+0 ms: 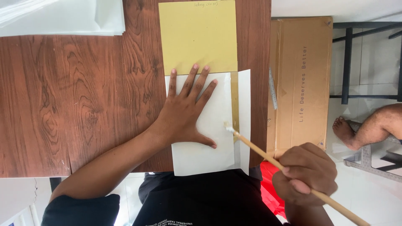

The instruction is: The person is manually assembling paper bags by folding white paper sheets around a yellow template and applying glue with a wooden stick.

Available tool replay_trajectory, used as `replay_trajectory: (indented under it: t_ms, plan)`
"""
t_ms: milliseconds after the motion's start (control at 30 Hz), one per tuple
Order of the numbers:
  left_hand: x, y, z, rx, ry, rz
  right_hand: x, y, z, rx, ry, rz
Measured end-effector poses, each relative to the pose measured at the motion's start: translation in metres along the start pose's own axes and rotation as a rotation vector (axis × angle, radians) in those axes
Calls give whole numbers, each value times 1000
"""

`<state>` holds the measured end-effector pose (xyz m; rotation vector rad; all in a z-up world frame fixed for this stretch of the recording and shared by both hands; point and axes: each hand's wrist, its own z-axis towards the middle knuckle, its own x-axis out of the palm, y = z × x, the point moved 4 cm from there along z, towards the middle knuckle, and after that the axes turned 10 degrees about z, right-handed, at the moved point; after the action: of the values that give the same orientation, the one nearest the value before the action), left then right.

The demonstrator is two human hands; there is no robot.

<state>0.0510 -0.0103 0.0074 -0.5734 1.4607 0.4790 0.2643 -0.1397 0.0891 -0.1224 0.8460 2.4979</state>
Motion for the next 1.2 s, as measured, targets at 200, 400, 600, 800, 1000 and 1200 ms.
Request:
replay_trajectory:
  t_ms: [200,400,600,800,1000,1200]
  plan:
    - [0,0,0,4,9,-9,-14,5,-10,-6,-189,-1]
    - [-3,0,0,12,0,4,2,8,6,47,7,5]
    - [-1,0,0,16,32,0,-10,5,25,223,-71,-11]
    - [-7,-1,1,30,2,-31,8,-10,52,580,298,-198]
    - [-7,0,1,24,41,-56,29,-15,52,483,472,-180]
    - [-7,0,1,29,35,-66,-16,-27,9,454,231,-615]
